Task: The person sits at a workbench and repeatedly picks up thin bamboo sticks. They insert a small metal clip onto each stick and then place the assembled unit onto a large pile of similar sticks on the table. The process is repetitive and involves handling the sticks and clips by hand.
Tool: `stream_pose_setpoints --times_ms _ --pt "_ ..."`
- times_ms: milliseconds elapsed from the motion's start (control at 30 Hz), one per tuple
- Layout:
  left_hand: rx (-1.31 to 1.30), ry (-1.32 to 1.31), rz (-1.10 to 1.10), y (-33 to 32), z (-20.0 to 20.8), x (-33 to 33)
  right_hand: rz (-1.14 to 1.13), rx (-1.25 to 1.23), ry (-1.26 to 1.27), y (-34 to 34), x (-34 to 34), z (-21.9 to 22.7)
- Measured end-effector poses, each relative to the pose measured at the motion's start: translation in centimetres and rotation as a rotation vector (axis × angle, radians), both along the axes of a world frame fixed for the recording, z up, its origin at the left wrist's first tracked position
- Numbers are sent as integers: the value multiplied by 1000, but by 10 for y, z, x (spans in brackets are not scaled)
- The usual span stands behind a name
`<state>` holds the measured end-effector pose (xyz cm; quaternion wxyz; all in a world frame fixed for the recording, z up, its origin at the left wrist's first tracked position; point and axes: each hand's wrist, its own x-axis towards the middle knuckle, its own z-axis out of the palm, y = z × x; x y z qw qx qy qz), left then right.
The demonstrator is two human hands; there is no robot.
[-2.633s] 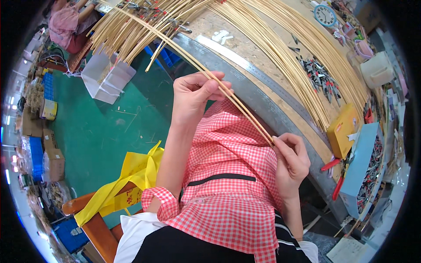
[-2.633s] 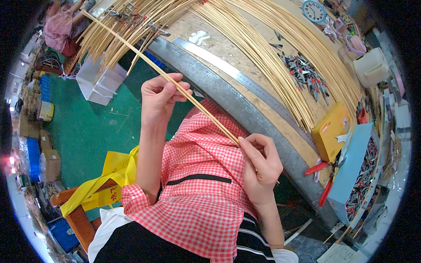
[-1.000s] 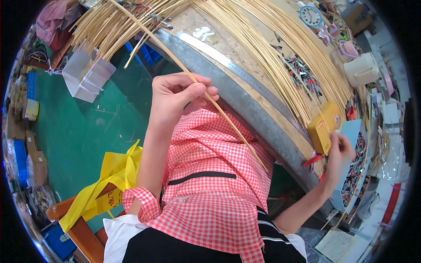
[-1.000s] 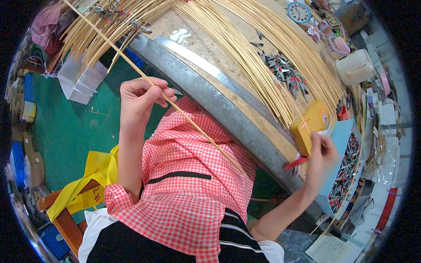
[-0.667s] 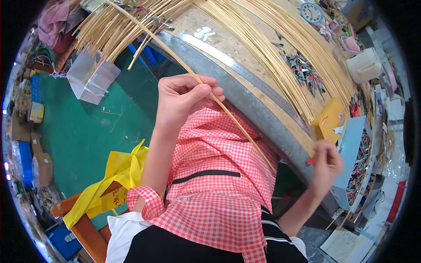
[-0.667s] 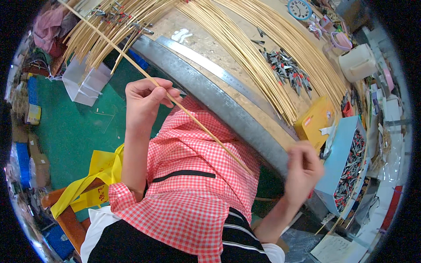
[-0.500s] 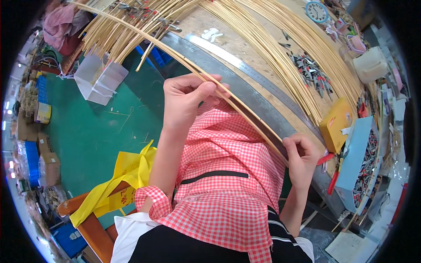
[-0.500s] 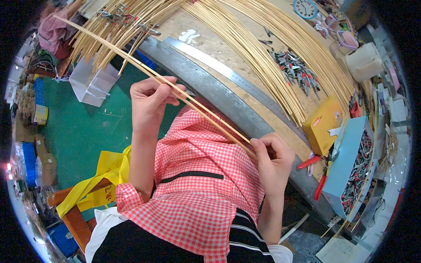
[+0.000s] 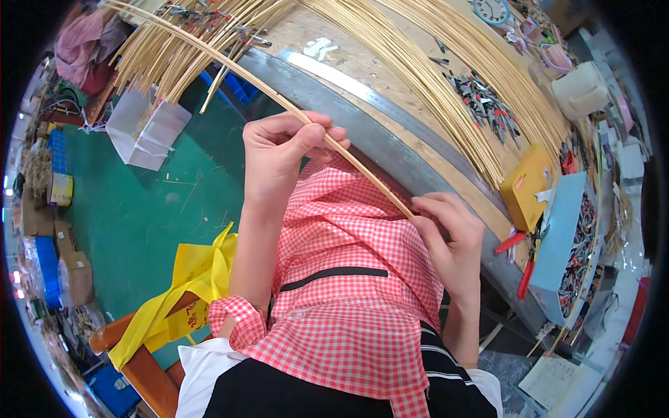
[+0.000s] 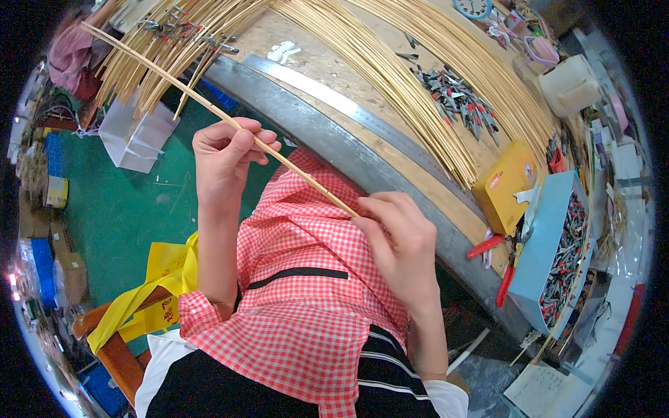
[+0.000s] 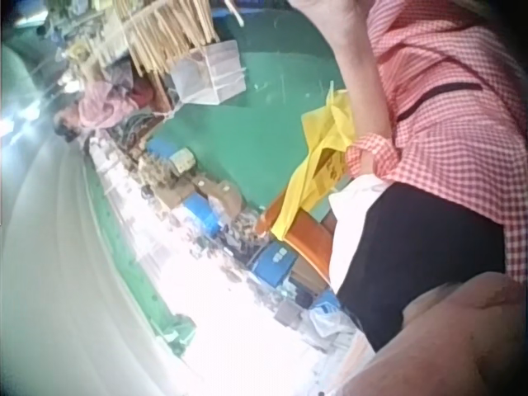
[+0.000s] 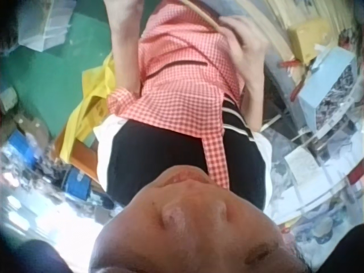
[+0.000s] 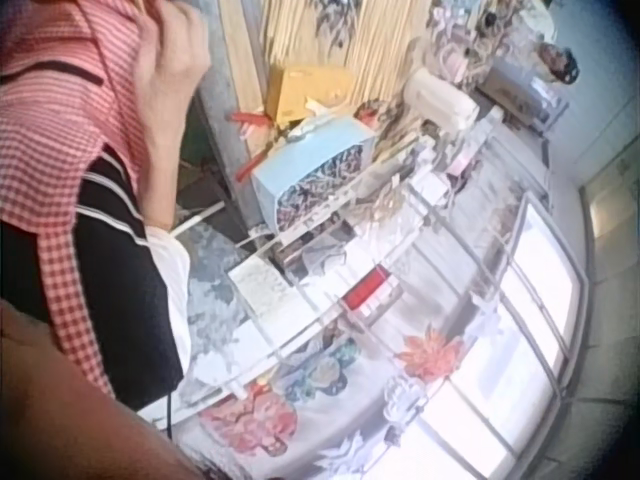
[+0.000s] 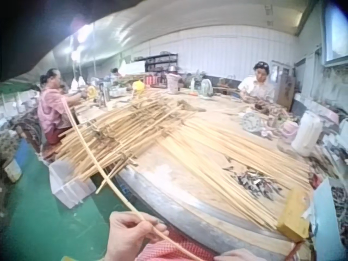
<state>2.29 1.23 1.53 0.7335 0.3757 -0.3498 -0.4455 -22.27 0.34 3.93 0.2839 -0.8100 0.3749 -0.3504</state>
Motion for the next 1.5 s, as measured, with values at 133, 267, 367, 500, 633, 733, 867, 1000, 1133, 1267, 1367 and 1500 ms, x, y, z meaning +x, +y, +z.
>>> stream_pose_setpoints --times_ms 133,267,367,500,633,733,867,1000,1133,1267,1367,1500 --pt "55 4 -13 2 6 -5 78 -48 50 -1 15 2" --pt "30 -106 19 3 6 -8 89 31 74 0 17 4" --pt "14 -161 37 3 11 -9 144 42 57 -2 17 8" --pt "-124 -80 -13 -2 27 -13 195 93 -54 -14 15 21" --pt "-145 -278 -245 -10 34 -35 80 104 -210 -31 16 61" --pt "-361 -718 -230 -23 56 -58 37 -18 -474 -38 23 79" --pt "-410 -723 -198 -41 74 -72 -69 -203 -628 -42 27 95" --pt "-382 -818 -221 -52 69 -68 -93 -202 -564 -45 22 82" --pt "-359 -884 -225 -54 36 -67 -81 3 -545 -48 16 54" --pt "-360 -832 -229 -52 23 -69 -85 8 -489 -46 10 39" --pt "-331 -866 -230 -52 23 -69 -86 -12 -465 -45 9 40" --pt "-306 -758 -150 -47 18 -73 -122 -35 -490 -48 19 41"
